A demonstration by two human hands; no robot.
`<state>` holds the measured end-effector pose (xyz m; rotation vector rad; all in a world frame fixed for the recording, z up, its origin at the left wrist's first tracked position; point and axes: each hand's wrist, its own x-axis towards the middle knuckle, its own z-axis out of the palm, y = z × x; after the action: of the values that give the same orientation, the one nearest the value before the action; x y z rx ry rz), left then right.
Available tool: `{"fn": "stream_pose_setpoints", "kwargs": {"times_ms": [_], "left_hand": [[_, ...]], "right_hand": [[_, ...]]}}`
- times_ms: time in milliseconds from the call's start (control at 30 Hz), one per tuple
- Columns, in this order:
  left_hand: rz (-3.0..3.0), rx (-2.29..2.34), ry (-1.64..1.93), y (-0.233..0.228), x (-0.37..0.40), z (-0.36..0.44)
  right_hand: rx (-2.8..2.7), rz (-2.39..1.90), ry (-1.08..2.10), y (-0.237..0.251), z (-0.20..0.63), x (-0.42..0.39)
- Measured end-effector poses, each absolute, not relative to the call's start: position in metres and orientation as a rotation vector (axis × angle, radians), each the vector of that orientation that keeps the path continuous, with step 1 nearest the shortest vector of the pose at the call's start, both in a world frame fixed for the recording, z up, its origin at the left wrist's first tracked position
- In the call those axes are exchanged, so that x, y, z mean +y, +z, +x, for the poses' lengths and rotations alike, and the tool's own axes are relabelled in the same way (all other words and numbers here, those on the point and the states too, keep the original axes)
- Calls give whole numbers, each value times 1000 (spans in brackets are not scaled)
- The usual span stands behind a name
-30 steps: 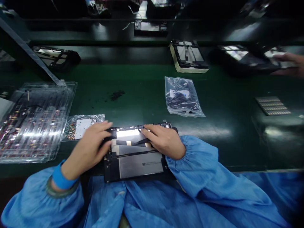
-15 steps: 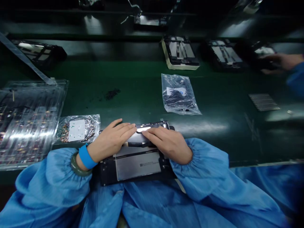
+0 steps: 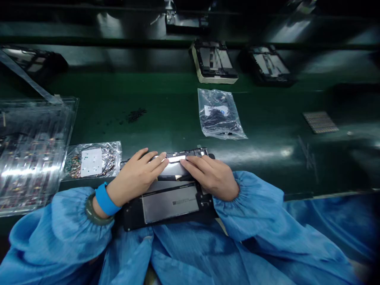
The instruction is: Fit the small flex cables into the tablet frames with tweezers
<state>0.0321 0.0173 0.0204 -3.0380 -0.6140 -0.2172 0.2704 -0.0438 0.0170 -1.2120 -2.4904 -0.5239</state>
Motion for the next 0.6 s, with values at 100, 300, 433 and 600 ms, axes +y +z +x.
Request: {"fn": "stream_pose_setpoints", "kwargs": {"times_ms": [100,300,433,600], "left_hand": [[-3022,-615,-214,21,17,32],[-2987,-616,-241,21,15,33],[-2977,-622,-232,20,14,35],[-3149,-794,-412,17,18,35]], "right_hand": [[-2503,-1225,-513,16,272,-44],[-2511,-1218,-503,15,270,-43],[-2547,-1248,-536,19,267,-43],[-2461,-1430,-440,28,276,-56]]}}
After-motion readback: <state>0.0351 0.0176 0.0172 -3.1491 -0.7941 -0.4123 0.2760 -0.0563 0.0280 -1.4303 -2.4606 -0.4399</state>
